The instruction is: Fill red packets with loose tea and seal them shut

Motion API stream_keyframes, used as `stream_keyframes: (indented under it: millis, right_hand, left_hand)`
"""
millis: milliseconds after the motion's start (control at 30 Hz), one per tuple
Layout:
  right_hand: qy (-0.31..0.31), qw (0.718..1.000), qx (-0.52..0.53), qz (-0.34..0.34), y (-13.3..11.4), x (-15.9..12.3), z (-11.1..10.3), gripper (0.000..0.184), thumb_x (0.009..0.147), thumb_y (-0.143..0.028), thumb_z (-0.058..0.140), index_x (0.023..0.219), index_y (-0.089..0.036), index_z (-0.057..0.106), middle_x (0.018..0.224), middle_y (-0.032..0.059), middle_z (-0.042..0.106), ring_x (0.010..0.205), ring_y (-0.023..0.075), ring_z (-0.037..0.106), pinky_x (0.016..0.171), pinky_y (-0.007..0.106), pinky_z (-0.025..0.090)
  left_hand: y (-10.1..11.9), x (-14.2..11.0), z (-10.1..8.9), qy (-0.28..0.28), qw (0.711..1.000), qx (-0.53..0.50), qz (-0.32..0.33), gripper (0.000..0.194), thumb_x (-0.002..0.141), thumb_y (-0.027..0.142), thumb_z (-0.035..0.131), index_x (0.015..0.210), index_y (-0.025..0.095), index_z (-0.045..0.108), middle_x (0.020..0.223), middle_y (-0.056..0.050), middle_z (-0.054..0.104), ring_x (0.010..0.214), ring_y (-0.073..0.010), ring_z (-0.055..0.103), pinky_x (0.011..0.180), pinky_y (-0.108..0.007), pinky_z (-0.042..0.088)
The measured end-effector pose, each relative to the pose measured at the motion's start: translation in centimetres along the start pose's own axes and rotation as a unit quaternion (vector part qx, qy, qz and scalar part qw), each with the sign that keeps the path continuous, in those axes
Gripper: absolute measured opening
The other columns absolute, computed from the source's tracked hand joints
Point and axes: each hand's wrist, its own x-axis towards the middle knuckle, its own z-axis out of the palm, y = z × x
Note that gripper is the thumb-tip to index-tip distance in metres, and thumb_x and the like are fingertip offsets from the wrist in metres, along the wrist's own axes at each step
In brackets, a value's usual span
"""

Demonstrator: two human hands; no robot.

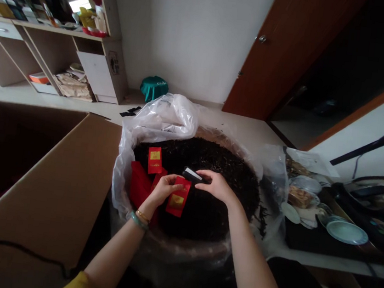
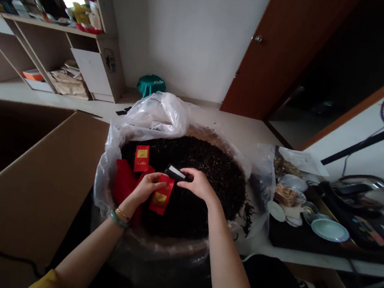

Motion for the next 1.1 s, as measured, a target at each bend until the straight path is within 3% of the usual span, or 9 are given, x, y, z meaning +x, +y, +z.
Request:
stream_keyframes:
  millis: [167,300,433,633,833,933,1000,1033,1100]
  right_hand:
    - [0.043,0.985,-0.152,0.074,4.0,-0.1,-0.3,0.046,0.061,-0.012,0.076,0.106,-0.016,0.068,0.108,0.0106,0.068,0.100,0.0251,0.063,0.091,0.038,0.047]
    - [0.109,0.971,-0.198,0.082,4.7,-0.5,0.8,0.039,0.066,-0.014,0.073,0.104,-0.017,0.069,0.108,0.0122,0.067,0.102,0.0272,0.062,0.091,0.040,0.047]
    - [0.126,0.992,-0.009,0.003,2.3,-0.7,3.1,0.027,0.087,-0.033,0.051,0.103,-0.019,0.068,0.100,0.0088,0.070,0.089,0.0195,0.066,0.082,0.032,0.051]
    - [0.108,0.994,0.025,-0.006,-0.7,-0.4,5.9,0.020,0.076,-0.040,0.062,0.074,-0.021,0.069,0.073,0.0029,0.072,0.068,0.0194,0.066,0.068,0.031,0.052]
    - [0.186,0.971,0.130,0.073,0.5,0.9,4.2,0.031,0.078,-0.048,0.056,0.082,-0.019,0.065,0.055,0.0007,0.063,0.046,0.0172,0.059,0.045,0.028,0.050]
    - [0.270,0.932,0.232,0.076,0.1,2.8,3.5,0.033,0.079,-0.047,0.055,0.092,-0.017,0.062,0.064,0.0014,0.065,0.053,0.0171,0.064,0.053,0.030,0.057]
    - [0.289,0.910,0.291,0.055,-0.7,4.5,4.0,0.031,0.081,-0.042,0.055,0.098,-0.018,0.060,0.074,0.0026,0.067,0.063,0.0166,0.068,0.065,0.031,0.059]
    - [0.275,0.906,0.319,0.050,-1.3,5.3,4.6,0.030,0.082,-0.039,0.055,0.101,-0.018,0.059,0.078,0.0032,0.068,0.068,0.0168,0.069,0.070,0.031,0.060]
    - [0.184,0.911,0.366,0.035,-2.2,6.9,6.1,0.033,0.082,-0.032,0.055,0.112,-0.018,0.056,0.093,0.0055,0.069,0.085,0.0177,0.070,0.082,0.033,0.058]
  left_hand:
    - [-0.2,0.2,0.0,0.053,0.998,-0.004,0.024,0.039,0.053,0.041,0.083,0.077,0.013,0.071,0.068,-0.003,0.071,0.059,-0.0144,0.062,0.059,-0.024,0.048]
    - [-0.2,0.3,0.2,0.076,0.997,-0.005,0.021,0.042,0.053,0.048,0.081,0.074,0.013,0.071,0.064,-0.002,0.070,0.055,-0.0135,0.060,0.055,-0.023,0.045]
    - [0.0,0.1,0.5,0.068,0.998,-0.009,0.013,0.041,0.056,0.052,0.078,0.064,0.013,0.067,0.059,-0.001,0.067,0.051,-0.0116,0.056,0.051,-0.022,0.041]
    - [-0.1,0.1,0.2,0.056,0.998,-0.027,-0.005,0.044,0.057,0.055,0.076,0.062,0.014,0.063,0.058,-0.001,0.066,0.051,-0.0128,0.057,0.053,-0.023,0.041]
    - [-0.4,1.0,-0.6,0.112,0.993,-0.048,0.004,0.059,0.075,0.063,0.052,0.104,0.013,0.067,0.097,-0.010,0.072,0.079,-0.0204,0.067,0.066,-0.027,0.048]
    - [-0.6,1.4,-0.9,0.153,0.987,-0.048,0.024,0.051,0.079,0.055,0.051,0.107,0.014,0.062,0.097,-0.011,0.071,0.076,-0.0192,0.068,0.065,-0.027,0.050]
    - [-0.8,1.4,-0.8,0.138,0.990,-0.027,-0.009,0.036,0.077,0.044,0.057,0.097,0.014,0.061,0.087,-0.010,0.072,0.067,-0.0177,0.067,0.061,-0.027,0.050]
    - [-0.9,1.4,-0.7,0.118,0.992,-0.010,-0.035,0.029,0.075,0.037,0.060,0.092,0.014,0.061,0.082,-0.010,0.071,0.064,-0.0168,0.067,0.059,-0.026,0.050]
    - [-1.1,1.2,-0.4,0.071,0.994,0.023,-0.076,0.020,0.071,0.025,0.062,0.088,0.014,0.060,0.077,-0.008,0.071,0.060,-0.0151,0.066,0.056,-0.025,0.049]
